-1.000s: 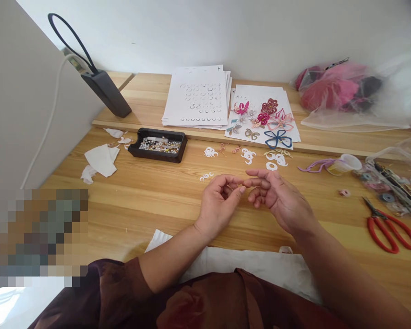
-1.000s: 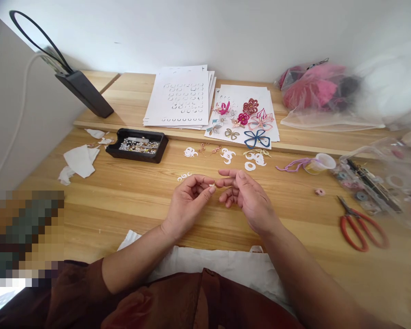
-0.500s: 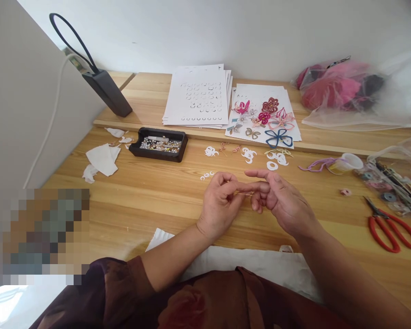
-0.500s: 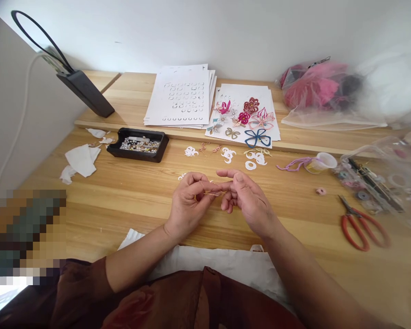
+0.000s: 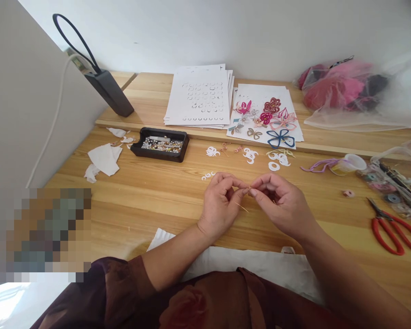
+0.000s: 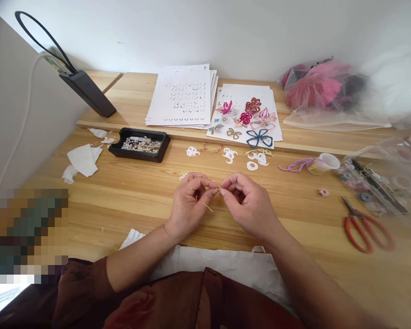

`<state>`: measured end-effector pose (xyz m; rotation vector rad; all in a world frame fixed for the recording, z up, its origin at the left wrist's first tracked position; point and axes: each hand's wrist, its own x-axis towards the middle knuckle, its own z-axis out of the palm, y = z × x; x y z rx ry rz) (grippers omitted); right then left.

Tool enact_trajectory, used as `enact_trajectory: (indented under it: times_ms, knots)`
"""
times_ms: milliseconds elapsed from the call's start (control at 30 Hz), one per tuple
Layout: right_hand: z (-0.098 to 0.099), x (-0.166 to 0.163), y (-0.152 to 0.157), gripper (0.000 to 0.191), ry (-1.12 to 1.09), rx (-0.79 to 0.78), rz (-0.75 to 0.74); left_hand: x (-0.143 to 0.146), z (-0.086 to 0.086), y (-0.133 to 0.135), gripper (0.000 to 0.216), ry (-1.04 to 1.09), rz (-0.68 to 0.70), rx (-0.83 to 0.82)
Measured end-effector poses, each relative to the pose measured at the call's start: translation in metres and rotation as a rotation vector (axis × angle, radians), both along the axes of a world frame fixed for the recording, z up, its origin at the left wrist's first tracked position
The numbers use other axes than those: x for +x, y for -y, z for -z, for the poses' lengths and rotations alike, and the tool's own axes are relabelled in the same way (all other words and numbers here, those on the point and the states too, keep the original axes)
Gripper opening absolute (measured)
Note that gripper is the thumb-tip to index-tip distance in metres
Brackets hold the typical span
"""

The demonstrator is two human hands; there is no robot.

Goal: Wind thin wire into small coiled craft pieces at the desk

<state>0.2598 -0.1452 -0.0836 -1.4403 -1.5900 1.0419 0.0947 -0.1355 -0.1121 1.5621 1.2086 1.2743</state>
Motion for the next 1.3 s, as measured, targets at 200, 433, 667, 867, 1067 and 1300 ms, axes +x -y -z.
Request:
enact_trajectory:
  times_ms: [200, 433, 667, 867, 1067, 1300]
  knots:
    - [0.011, 0.005, -0.008, 0.01, 0.198, 0.165, 0.075, 0.002, -0.002, 0.002, 0.022, 0.192, -0.057, -0.13]
    - [0.029, -0.001, -0.019, 0.015, 0.502, 0.373, -0.072, 0.002, -0.002, -0.005, 0.023, 0.446, -0.158, -0.294]
    - [0.035, -0.004, -0.023, 0.012, 0.536, 0.34, -0.089, 0.003, 0.002, -0.008, 0.022, 0.453, -0.146, -0.31]
    - [0.036, -0.003, -0.025, 0.009, 0.518, 0.339, -0.085, 0.003, 0.002, -0.008, 0.021, 0.431, -0.145, -0.34]
    - [0.036, -0.002, -0.024, 0.008, 0.549, 0.34, -0.125, 0.003, 0.001, -0.008, 0.019, 0.435, -0.145, -0.348]
    - [0.034, -0.001, -0.023, 0.01, 0.477, 0.339, -0.046, 0.004, 0.001, -0.008, 0.02, 0.448, -0.132, -0.355]
